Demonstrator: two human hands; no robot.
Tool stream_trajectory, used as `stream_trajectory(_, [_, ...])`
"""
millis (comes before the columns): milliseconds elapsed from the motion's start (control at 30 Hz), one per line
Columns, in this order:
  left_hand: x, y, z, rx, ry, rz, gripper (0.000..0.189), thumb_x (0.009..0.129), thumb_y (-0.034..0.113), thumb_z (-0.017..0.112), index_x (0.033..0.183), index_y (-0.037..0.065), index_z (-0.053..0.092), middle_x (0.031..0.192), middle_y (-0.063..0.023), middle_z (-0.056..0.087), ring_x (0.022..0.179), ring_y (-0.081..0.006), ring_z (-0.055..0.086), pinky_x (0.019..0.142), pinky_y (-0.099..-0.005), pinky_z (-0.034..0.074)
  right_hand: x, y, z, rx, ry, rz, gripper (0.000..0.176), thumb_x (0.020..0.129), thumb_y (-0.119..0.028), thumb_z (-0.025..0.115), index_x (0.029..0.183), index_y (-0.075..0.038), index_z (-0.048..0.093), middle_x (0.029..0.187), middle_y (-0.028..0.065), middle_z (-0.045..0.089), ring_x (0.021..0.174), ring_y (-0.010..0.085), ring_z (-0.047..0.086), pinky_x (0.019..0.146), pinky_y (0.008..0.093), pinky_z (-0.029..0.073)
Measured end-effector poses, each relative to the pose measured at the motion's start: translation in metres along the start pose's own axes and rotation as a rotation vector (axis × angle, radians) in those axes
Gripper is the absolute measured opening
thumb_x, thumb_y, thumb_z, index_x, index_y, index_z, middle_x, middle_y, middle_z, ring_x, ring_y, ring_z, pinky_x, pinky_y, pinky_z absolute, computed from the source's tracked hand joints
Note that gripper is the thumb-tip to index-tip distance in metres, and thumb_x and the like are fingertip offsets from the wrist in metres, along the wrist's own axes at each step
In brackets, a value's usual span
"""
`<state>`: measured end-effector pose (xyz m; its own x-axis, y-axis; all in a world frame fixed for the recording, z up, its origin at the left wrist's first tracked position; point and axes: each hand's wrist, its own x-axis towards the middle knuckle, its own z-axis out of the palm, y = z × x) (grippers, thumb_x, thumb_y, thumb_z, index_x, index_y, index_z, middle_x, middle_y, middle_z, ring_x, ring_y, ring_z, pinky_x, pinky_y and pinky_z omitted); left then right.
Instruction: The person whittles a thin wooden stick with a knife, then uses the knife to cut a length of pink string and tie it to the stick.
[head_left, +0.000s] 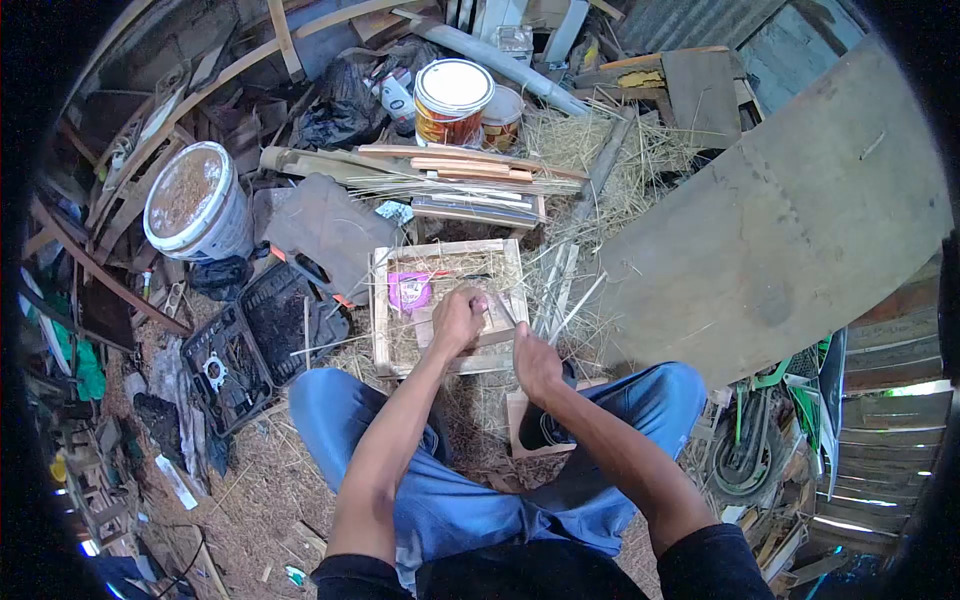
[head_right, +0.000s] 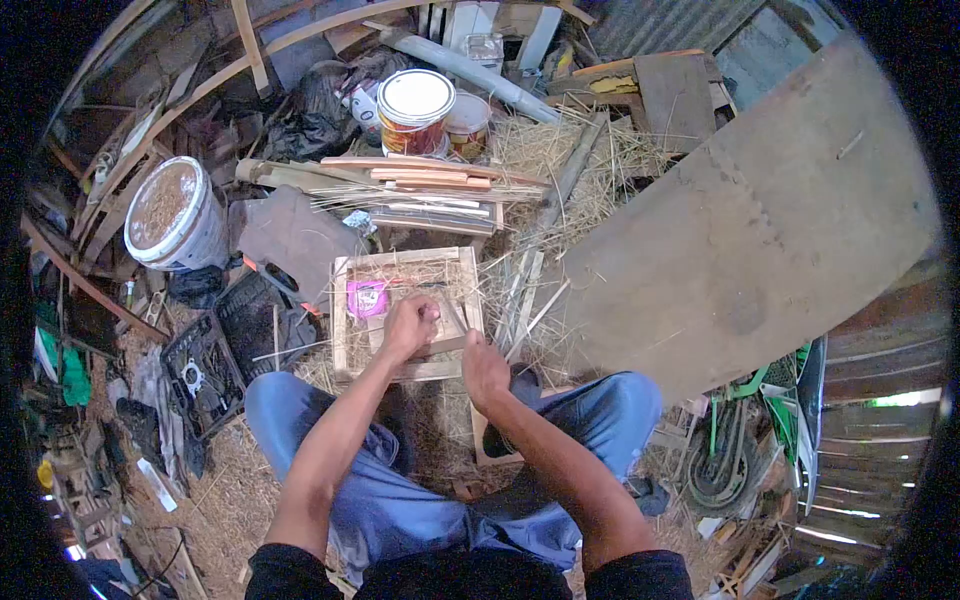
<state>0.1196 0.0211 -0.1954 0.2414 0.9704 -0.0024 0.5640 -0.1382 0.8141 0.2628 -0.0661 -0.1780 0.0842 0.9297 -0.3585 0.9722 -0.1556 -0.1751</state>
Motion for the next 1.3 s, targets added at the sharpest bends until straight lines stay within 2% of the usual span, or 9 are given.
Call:
stream_trajectory(367, [-0.004, -0.001, 0.004, 0.048, -0.012, -0.049, 0.005, 0.079, 0.007, 0.061, 0.081, 0.004, 0.064, 0.088, -0.0147, 0.062, 0.084, -0.0366, 0.061, 0.072, -0.0448, 0.047, -0.002, -0.005, -0.01, -0.025, -0.06, -0.014, 0.018, 0.092, -0.009, 0.041, 0.108, -0.002, 0.042, 0.098, 0.0229, 0.064, 0.086, 0.0375, 0.067, 0.072, 0.0441, 0.055])
stream_trajectory(400, [-0.008, 0.0, 0.005, 0.047, -0.008, -0.048, 0.005, 0.079, 0.007, 0.061, 0.081, 0.004, 0.064, 0.088, -0.0147, 0.062, 0.084, -0.0366, 0.061, 0.072, -0.0448, 0.047, -0.008, -0.003, -0.007, 0.067, -0.008, -0.035, 0.016, 0.09, -0.007, 0.041, 0.104, 0.001, 0.043, 0.092, 0.0268, 0.064, 0.083, 0.0395, 0.066, 0.07, 0.0444, 0.055])
stream_trajectory(433, [-0.012, 0.001, 0.005, 0.076, 0.005, 0.005, 0.004, 0.079, 0.006, 0.061, 0.08, 0.003, 0.063, 0.088, -0.0154, 0.062, 0.083, -0.037, 0.061, 0.071, -0.0453, 0.048, -0.013, -0.001, -0.004, 0.162, 0.045, -0.053, 0.015, 0.088, -0.005, 0.041, 0.1, 0.003, 0.043, 0.085, 0.0308, 0.063, 0.08, 0.0415, 0.066, 0.067, 0.0447, 0.056])
stream_trajectory(633, [-0.022, -0.002, 0.016, 0.093, 0.062, 0.116, 0.004, 0.074, 0.002, 0.062, 0.078, 0.001, 0.063, 0.09, -0.0194, 0.061, 0.079, -0.0387, 0.063, 0.066, -0.046, 0.052, -0.014, -0.008, 0.02, 0.126, 0.04, 0.073, 0.014, 0.089, -0.004, 0.04, 0.102, 0.002, 0.041, 0.085, 0.0287, 0.064, 0.078, 0.0416, 0.066, 0.068, 0.0471, 0.055])
stream_trajectory(800, [-0.018, 0.018, 0.008, 0.15, -0.136, -0.069, 0.015, 0.066, 0.002, 0.068, 0.081, 0.001, 0.063, 0.093, -0.0194, 0.062, 0.08, -0.0387, 0.064, 0.07, -0.0454, 0.052, -0.018, -0.003, 0.022, 0.12, 0.049, 0.03, 0.013, 0.091, -0.005, 0.037, 0.102, 0.001, 0.042, 0.087, 0.0281, 0.065, 0.079, 0.0406, 0.067, 0.068, 0.0463, 0.056])
stream_trajectory(967, [-0.015, 0.015, 0.003, 0.207, -0.117, -0.022, 0.011, 0.069, 0.004, 0.065, 0.08, 0.003, 0.064, 0.089, -0.0199, 0.064, 0.081, -0.0379, 0.064, 0.07, -0.0449, 0.052, -0.013, -0.006, 0.021, 0.2, 0.061, 0.08, 0.016, 0.091, -0.006, 0.037, 0.103, 0.002, 0.043, 0.089, 0.0292, 0.064, 0.083, 0.0422, 0.065, 0.07, 0.0474, 0.054])
stream_trajectory(1067, [-0.009, 0.003, 0.013, 0.225, -0.07, 0.043, 0.009, 0.072, 0.006, 0.062, 0.08, 0.004, 0.066, 0.085, -0.0198, 0.066, 0.081, -0.0373, 0.064, 0.07, -0.0445, 0.051, -0.013, 0.002, 0.015, 0.191, 0.055, -0.002, 0.022, 0.091, -0.007, 0.036, 0.108, 0.004, 0.044, 0.09, 0.0315, 0.063, 0.086, 0.0449, 0.063, 0.073, 0.0482, 0.053])
stream_trajectory(1233, [-0.011, 0.004, 0.01, 0.246, -0.021, 0.103, 0.009, 0.073, 0.007, 0.061, 0.08, 0.005, 0.065, 0.084, -0.0196, 0.066, 0.08, -0.0374, 0.064, 0.07, -0.0456, 0.051, -0.005, 0.01, 0.024, 0.418, 0.035, 0.031, 0.022, 0.088, -0.005, 0.037, 0.107, 0.006, 0.042, 0.09, 0.036, 0.06, 0.09, 0.0484, 0.06, 0.079, 0.0504, 0.05])
stream_trajectory(1300, [-0.006, 0.007, 0.005, 0.229, -0.149, 0.023, 0.005, 0.077, 0.007, 0.061, 0.081, 0.004, 0.062, 0.092, -0.0185, 0.062, 0.085, -0.0385, 0.063, 0.073, -0.0465, 0.051, -0.006, 0.015, 0.019, 0.416, 0.012, -0.008, 0.022, 0.088, -0.005, 0.037, 0.105, 0.007, 0.04, 0.09, 0.0373, 0.059, 0.091, 0.0497, 0.059, 0.081, 0.0515, 0.048])
